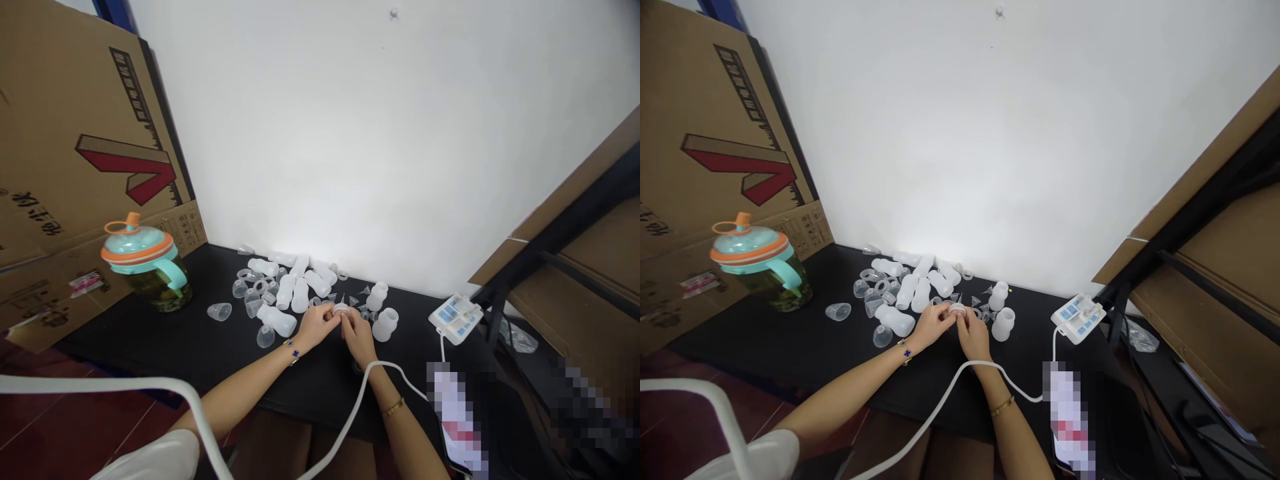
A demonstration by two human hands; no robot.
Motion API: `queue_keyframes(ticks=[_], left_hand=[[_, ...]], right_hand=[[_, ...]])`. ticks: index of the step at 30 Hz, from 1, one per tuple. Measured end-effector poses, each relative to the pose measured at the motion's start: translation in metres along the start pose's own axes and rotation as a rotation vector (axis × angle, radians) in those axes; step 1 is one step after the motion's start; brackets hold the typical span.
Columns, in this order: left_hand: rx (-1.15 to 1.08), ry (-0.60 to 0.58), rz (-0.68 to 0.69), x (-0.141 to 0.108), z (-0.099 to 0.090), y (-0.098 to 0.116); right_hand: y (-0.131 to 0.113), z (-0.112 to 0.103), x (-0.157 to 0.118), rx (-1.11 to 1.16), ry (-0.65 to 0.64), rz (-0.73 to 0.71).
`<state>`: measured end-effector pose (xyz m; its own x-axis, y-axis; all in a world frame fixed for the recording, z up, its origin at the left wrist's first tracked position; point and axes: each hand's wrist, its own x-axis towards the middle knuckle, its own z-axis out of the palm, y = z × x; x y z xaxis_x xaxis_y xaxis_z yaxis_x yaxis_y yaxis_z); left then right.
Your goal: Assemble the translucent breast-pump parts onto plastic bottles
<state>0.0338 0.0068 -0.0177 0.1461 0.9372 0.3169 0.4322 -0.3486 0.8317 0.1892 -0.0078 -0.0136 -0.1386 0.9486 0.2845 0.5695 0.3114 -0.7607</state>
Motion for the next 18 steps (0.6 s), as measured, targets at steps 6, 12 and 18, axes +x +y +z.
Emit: queue_keyframes(ticks=[6, 12, 18], left_hand=[[0.010, 0.002, 0.000, -0.0005, 0.0006, -0.0005], [0.013, -0.027, 0.000, 0.0002, 0.0010, -0.0019], [0.005, -0.029, -0.001, 0.0010, 0.0005, -0.0014]], right_hand=[[0.0006, 0.0002, -0.0004, 0.001, -0.008, -0.007], [0.0003, 0.0014, 0.0004, -0.040, -0.006, 0.003], [0.0006, 0.0012, 0.0005, -0.056, 0.003, 0.003]])
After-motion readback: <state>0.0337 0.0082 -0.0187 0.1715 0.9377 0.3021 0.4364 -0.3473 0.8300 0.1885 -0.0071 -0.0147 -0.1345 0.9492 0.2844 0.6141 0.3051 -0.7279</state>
